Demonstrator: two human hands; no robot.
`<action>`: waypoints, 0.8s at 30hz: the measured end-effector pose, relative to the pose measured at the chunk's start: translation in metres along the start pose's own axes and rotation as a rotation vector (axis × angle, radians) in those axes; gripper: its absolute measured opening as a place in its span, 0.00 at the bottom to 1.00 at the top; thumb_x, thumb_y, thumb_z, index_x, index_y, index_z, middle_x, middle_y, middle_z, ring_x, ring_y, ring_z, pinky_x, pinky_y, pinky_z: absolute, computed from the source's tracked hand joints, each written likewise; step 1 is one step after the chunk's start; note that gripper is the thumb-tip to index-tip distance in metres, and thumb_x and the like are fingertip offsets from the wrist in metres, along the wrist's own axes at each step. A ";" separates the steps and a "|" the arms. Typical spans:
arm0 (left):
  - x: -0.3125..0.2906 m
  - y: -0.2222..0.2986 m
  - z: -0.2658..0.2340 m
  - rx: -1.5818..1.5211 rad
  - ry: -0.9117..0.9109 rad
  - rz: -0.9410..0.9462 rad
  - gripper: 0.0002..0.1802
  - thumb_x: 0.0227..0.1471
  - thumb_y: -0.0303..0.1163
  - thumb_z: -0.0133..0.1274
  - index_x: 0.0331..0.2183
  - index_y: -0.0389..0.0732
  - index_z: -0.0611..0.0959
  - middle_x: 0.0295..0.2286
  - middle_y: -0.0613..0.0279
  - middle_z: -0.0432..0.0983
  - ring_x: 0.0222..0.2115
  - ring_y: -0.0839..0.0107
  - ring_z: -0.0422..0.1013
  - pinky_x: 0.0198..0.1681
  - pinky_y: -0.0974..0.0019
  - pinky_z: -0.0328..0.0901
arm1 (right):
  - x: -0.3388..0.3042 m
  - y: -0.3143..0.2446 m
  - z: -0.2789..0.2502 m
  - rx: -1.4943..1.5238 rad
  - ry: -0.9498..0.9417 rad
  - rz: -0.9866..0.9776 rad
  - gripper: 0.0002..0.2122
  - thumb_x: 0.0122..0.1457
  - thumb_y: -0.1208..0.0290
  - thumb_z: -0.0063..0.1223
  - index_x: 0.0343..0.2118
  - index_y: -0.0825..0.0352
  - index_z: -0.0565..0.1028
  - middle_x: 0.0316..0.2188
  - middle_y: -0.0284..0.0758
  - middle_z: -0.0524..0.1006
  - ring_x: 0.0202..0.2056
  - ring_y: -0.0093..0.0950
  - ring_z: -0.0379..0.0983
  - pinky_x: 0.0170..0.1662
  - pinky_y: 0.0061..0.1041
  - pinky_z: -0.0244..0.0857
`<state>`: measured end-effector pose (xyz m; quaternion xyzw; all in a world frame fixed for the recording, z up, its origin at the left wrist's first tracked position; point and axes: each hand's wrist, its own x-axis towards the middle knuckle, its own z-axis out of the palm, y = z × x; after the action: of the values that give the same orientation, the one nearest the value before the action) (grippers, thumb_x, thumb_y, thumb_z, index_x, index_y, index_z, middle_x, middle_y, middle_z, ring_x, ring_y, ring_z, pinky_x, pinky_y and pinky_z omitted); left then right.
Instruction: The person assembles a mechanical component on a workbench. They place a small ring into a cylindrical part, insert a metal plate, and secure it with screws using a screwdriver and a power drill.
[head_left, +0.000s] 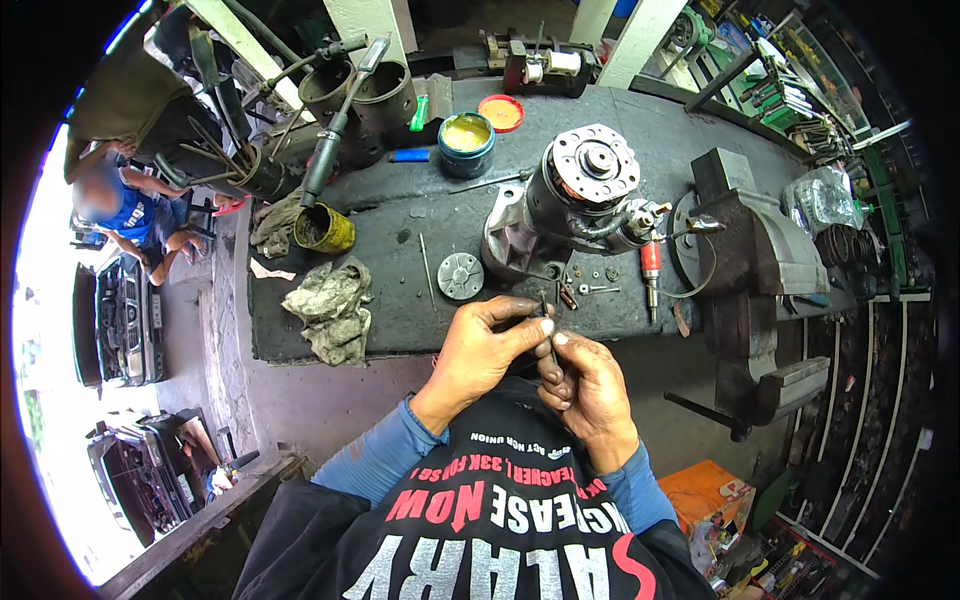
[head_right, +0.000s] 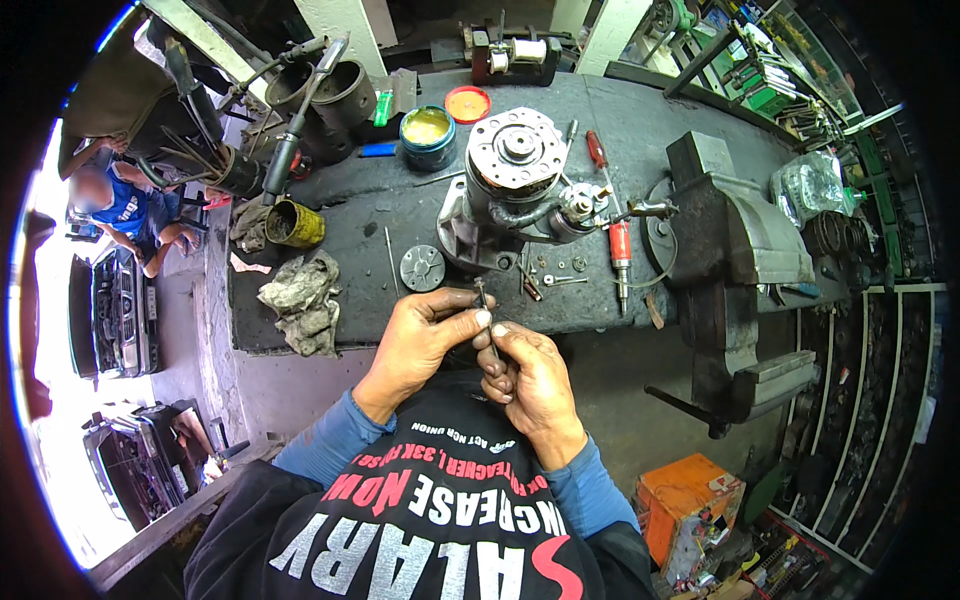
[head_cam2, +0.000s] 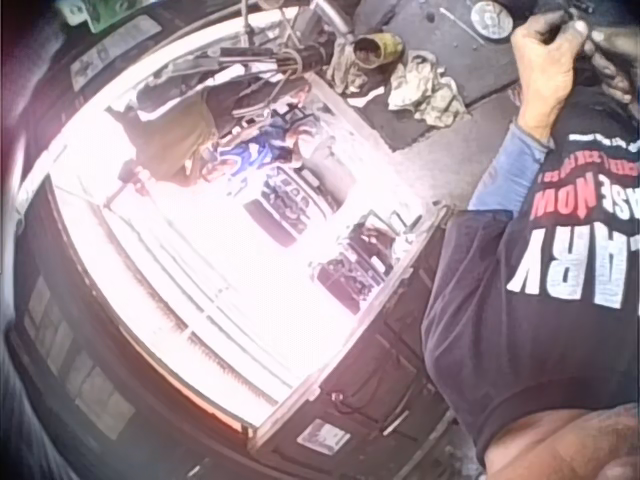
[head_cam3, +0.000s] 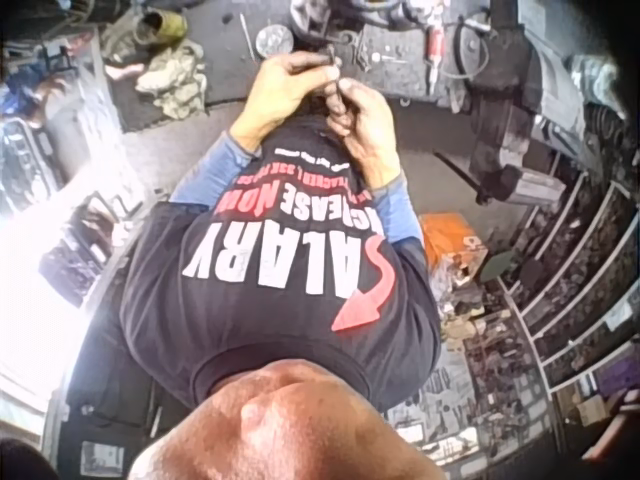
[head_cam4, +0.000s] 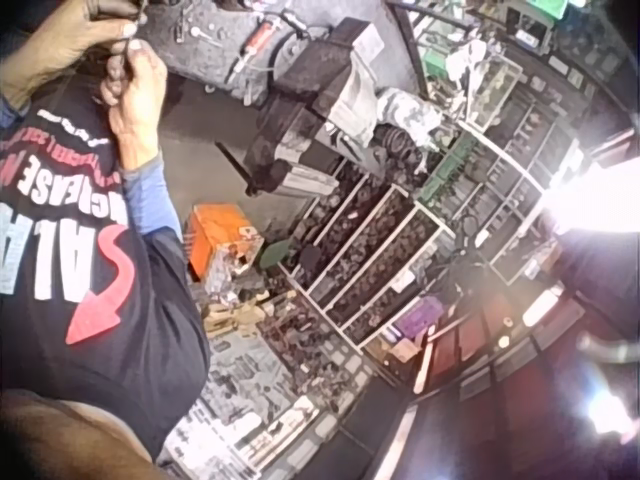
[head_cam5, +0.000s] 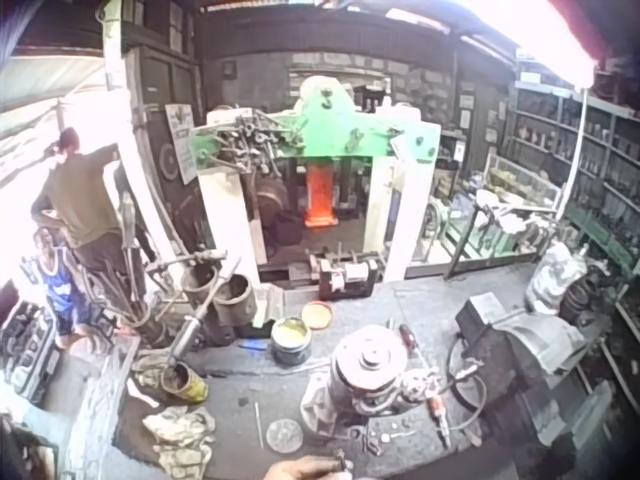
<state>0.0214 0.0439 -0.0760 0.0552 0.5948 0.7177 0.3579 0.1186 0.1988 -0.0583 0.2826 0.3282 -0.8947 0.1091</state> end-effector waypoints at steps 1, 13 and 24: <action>-0.001 0.001 0.000 0.000 0.005 -0.012 0.19 0.61 0.29 0.65 0.50 0.27 0.85 0.40 0.58 0.84 0.40 0.76 0.77 0.47 0.71 0.71 | 0.001 0.001 0.000 -0.009 0.016 -0.009 0.12 0.73 0.66 0.50 0.39 0.72 0.77 0.22 0.30 0.70 0.17 0.15 0.55 0.19 0.17 0.52; -0.015 -0.002 0.005 0.100 0.051 0.014 0.19 0.60 0.27 0.65 0.49 0.26 0.84 0.40 0.60 0.84 0.40 0.77 0.77 0.46 0.71 0.72 | 0.008 0.009 -0.009 -0.077 0.086 -0.126 0.04 0.68 0.73 0.61 0.37 0.66 0.79 0.26 0.27 0.75 0.24 0.15 0.67 0.27 0.17 0.62; -0.004 -0.005 0.003 0.042 0.077 0.037 0.12 0.63 0.30 0.64 0.42 0.30 0.87 0.32 0.63 0.83 0.34 0.78 0.76 0.40 0.72 0.71 | 0.000 0.011 0.000 0.148 -0.117 0.090 0.09 0.73 0.67 0.54 0.40 0.69 0.77 0.27 0.29 0.73 0.21 0.17 0.63 0.25 0.20 0.60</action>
<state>0.0287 0.0441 -0.0781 0.0459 0.6219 0.7132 0.3200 0.1225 0.1906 -0.0638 0.2515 0.2413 -0.9257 0.1471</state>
